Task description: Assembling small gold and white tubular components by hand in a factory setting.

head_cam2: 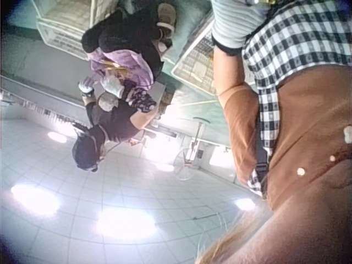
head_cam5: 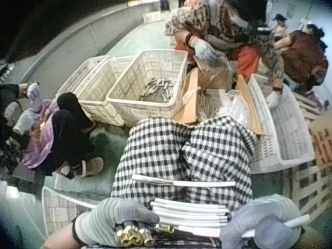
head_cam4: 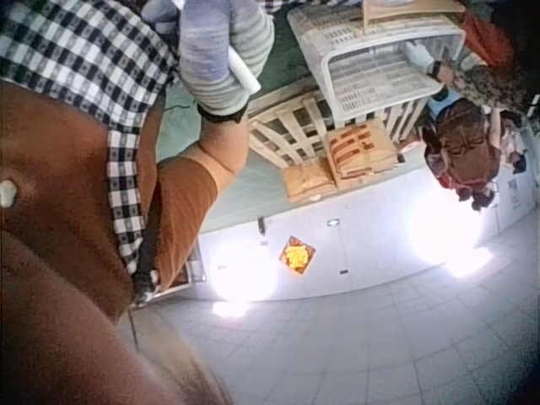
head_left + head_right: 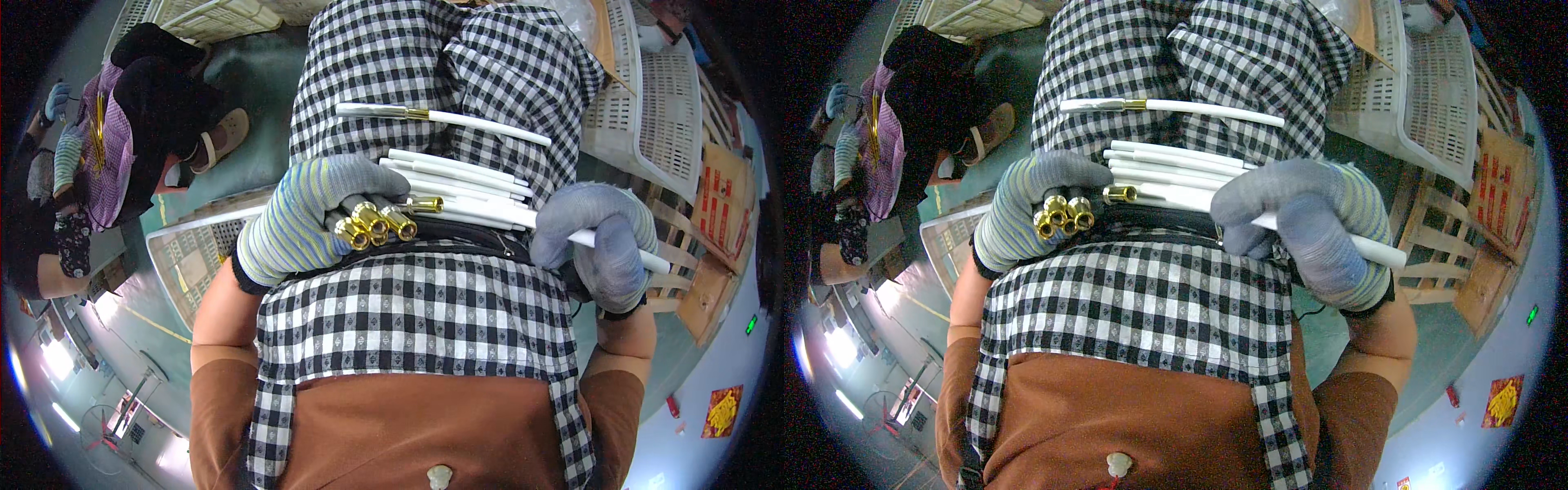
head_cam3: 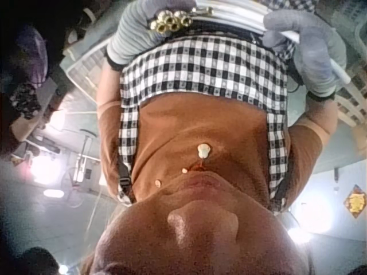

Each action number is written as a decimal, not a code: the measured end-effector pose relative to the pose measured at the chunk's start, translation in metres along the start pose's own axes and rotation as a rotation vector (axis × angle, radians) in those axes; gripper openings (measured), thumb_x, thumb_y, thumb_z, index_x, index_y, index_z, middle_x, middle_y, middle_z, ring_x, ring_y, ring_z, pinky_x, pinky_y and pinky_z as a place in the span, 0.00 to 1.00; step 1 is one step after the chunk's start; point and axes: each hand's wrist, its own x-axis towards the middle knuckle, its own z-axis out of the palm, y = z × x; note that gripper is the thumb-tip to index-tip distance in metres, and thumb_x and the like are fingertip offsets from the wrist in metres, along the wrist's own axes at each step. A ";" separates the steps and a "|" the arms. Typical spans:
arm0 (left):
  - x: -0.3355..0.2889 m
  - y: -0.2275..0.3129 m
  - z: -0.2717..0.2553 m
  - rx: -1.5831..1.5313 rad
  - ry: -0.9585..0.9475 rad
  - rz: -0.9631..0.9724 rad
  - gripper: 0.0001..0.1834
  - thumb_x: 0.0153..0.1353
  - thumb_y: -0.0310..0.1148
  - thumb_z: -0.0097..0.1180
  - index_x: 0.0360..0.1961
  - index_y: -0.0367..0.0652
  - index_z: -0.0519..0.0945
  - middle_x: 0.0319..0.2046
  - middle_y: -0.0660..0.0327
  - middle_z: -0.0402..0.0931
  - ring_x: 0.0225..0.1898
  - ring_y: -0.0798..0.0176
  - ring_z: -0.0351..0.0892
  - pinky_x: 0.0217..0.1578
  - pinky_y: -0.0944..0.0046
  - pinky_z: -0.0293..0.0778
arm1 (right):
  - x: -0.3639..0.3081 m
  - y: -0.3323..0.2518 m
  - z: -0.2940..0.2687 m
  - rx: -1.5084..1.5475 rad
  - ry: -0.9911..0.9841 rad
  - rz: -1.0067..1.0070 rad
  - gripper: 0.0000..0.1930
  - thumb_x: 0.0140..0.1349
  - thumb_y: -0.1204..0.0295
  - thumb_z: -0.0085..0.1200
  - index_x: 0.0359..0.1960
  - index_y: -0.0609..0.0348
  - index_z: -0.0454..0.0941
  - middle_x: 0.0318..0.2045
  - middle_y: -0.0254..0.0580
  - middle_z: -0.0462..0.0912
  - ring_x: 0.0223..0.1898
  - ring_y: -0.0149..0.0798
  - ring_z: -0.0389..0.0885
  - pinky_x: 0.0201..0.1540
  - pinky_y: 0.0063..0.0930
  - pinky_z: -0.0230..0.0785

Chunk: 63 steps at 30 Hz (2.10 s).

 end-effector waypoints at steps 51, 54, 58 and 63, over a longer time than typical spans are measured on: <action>-0.016 -0.024 -0.010 -0.073 0.469 -0.133 0.18 0.51 0.30 0.68 0.43 0.39 0.78 0.34 0.63 0.80 0.36 0.73 0.77 0.38 0.71 0.74 | 0.051 0.048 -0.007 -1.305 0.066 -0.756 0.09 0.49 0.68 0.59 0.32 0.55 0.77 0.27 0.39 0.76 0.31 0.40 0.76 0.35 0.37 0.68; -0.019 -0.019 -0.007 -0.242 0.352 -0.282 0.22 0.51 0.33 0.68 0.46 0.38 0.76 0.36 0.64 0.80 0.36 0.73 0.77 0.39 0.71 0.74 | 0.038 0.044 0.003 -1.242 -0.191 -0.611 0.09 0.50 0.68 0.57 0.31 0.56 0.77 0.28 0.39 0.77 0.33 0.41 0.77 0.36 0.37 0.69; -0.018 -0.023 0.005 -0.491 0.306 -0.317 0.21 0.52 0.31 0.67 0.46 0.37 0.76 0.36 0.65 0.79 0.38 0.73 0.76 0.41 0.71 0.73 | 0.030 0.056 0.013 -1.332 -0.165 -0.492 0.13 0.54 0.65 0.54 0.37 0.60 0.76 0.32 0.44 0.78 0.36 0.44 0.77 0.38 0.38 0.69; -0.009 -0.035 0.007 -0.374 0.229 -0.328 0.20 0.55 0.30 0.63 0.49 0.37 0.76 0.37 0.65 0.79 0.40 0.73 0.75 0.45 0.71 0.71 | 0.029 0.051 0.013 -1.350 -0.254 -0.428 0.14 0.55 0.66 0.53 0.39 0.63 0.74 0.31 0.45 0.77 0.37 0.44 0.77 0.38 0.38 0.68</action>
